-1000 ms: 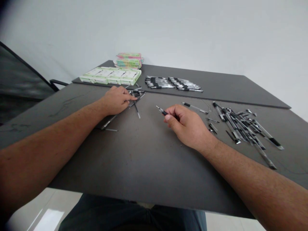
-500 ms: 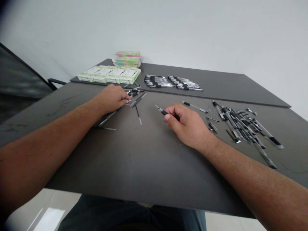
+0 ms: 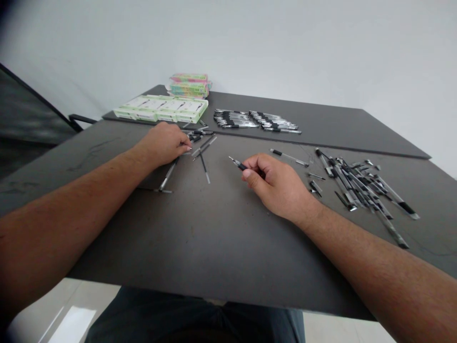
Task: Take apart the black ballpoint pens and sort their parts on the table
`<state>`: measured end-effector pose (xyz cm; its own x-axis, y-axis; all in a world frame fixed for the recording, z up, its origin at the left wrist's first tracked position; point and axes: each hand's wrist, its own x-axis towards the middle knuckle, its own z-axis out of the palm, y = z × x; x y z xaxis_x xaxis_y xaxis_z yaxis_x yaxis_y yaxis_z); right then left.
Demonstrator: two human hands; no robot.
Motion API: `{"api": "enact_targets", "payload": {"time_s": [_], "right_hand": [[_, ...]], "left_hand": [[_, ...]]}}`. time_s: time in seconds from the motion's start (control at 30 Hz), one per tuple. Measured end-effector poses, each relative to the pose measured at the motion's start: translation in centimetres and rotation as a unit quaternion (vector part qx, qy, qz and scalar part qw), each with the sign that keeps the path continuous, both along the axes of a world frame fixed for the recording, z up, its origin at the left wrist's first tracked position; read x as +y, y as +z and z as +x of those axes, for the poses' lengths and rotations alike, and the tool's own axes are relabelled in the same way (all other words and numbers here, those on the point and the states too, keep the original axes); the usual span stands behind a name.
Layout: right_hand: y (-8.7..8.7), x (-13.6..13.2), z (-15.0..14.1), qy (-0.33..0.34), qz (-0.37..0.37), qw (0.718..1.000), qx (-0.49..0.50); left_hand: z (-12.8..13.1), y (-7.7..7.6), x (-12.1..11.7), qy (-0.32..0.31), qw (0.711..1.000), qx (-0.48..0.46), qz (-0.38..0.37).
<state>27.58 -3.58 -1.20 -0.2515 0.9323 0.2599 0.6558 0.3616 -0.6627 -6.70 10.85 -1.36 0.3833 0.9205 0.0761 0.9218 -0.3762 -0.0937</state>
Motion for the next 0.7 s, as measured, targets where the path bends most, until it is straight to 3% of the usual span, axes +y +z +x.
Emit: {"api": "enact_targets", "payload": {"time_s": [0.13, 0.27, 0.33, 0.43, 0.57, 0.7], "right_hand": [[0.1, 0.0, 0.1, 0.003, 0.008, 1.0, -0.003], [0.0, 0.0, 0.1, 0.009, -0.001, 1.0, 0.014], [0.0, 0.1, 0.0, 0.013, -0.011, 1.0, 0.02], [0.2, 0.0, -0.1, 0.02, -0.018, 0.999, 0.02], [0.4, -0.1, -0.3, 0.03, -0.02, 0.999, 0.021], [0.5, -0.2, -0.5, 0.039, -0.019, 0.999, 0.023]], "left_hand": [[0.2, 0.2, -0.3, 0.008, 1.0, -0.002, 0.02], [0.9, 1.0, -1.5, -0.027, 0.99, -0.134, 0.041], [1.7, 1.3, -2.7, -0.044, 0.97, -0.233, 0.058], [3.2, 1.4, -4.8, -0.075, 0.955, -0.284, 0.049], [4.7, 1.2, -6.9, -0.135, 0.937, -0.323, -0.016], [5.6, 0.7, -7.7, -0.125, 0.89, -0.423, -0.118]]}}
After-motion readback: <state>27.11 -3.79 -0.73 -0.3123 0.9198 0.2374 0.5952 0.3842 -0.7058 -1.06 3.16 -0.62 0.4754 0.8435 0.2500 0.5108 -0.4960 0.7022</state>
